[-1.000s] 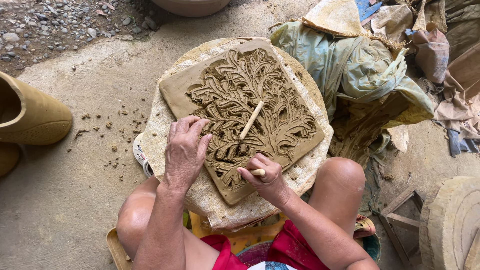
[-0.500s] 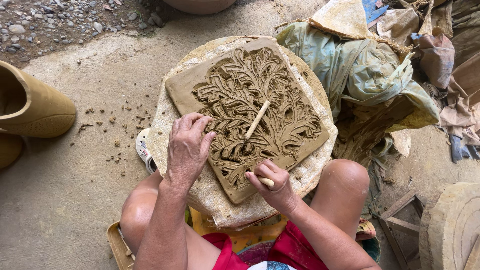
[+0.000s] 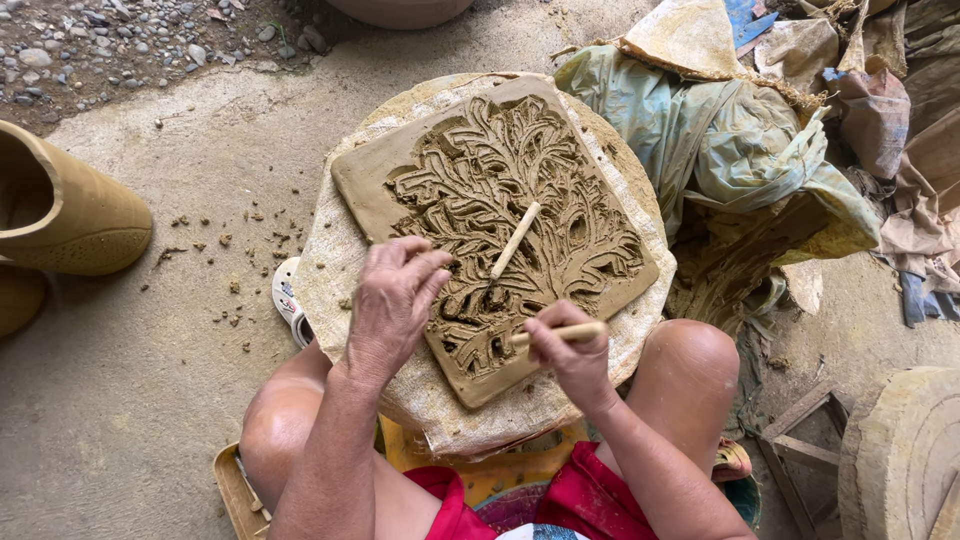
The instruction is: The person carves a detailed tree design into a rectangular slab of clay using a small wooden tool. They are seated on the ground, working on the clay which is placed on a sack-covered surface.
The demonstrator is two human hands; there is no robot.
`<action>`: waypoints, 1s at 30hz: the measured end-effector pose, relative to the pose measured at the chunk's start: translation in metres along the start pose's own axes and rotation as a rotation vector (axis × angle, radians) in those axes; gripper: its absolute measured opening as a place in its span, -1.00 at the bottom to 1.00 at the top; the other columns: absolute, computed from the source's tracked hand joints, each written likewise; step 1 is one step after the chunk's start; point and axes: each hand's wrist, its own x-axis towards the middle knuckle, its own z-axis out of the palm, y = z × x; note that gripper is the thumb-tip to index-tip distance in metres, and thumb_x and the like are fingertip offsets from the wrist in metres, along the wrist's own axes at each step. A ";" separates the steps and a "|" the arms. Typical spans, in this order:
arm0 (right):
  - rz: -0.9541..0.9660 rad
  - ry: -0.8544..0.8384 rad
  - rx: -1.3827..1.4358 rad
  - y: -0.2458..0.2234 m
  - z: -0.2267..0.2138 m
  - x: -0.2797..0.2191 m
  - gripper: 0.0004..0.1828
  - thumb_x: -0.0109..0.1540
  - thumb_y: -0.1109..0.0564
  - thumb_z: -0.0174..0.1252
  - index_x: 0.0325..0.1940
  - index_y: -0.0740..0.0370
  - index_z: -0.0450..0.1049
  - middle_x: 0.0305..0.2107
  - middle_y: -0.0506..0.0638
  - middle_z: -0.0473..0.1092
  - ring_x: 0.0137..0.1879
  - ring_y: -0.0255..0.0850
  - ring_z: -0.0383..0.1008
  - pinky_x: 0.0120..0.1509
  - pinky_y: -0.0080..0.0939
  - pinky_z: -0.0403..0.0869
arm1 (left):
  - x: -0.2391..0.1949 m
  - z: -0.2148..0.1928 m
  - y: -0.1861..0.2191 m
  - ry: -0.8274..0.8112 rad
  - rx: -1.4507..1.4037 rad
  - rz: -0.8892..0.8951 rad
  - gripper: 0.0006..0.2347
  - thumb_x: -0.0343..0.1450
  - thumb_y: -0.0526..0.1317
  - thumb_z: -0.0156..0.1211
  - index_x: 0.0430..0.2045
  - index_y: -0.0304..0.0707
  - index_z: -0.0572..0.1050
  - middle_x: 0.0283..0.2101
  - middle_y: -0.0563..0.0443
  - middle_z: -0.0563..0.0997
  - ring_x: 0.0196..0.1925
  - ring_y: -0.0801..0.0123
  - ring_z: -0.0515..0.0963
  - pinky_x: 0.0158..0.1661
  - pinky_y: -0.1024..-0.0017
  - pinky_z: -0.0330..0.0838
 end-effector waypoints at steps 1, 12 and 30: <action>0.035 0.062 0.148 0.000 -0.005 0.003 -0.84 0.34 0.30 0.19 -0.35 0.30 0.50 -0.53 0.04 0.52 -0.50 -0.28 0.54 -0.53 -0.30 0.54 | -0.001 0.004 0.004 -0.043 -0.078 0.004 -0.82 0.45 -0.10 0.29 -0.14 -0.04 0.67 -0.01 -0.05 0.65 0.09 0.23 0.54 0.12 0.23 0.50; -0.104 -0.148 0.480 -0.026 -0.027 0.010 -0.88 0.26 0.41 0.28 -0.14 0.39 0.53 -0.07 0.11 0.39 0.02 -0.21 0.54 0.11 -0.25 0.64 | 0.007 0.023 0.055 -0.424 -0.449 -0.147 -0.83 0.45 -0.14 0.20 -0.24 -0.21 0.64 -0.40 0.12 0.62 -0.37 0.53 0.57 -0.34 0.44 0.49; -0.260 0.233 0.748 -0.033 -0.098 0.011 -0.98 0.36 0.36 0.18 -0.13 0.38 0.49 -0.16 0.17 0.48 -0.19 -0.11 0.61 -0.06 -0.20 0.63 | -0.129 0.107 0.061 0.208 0.486 0.086 -0.72 0.34 -0.06 0.37 -0.16 -0.17 0.68 -0.18 0.06 0.51 -0.05 0.27 0.39 -0.02 0.25 0.27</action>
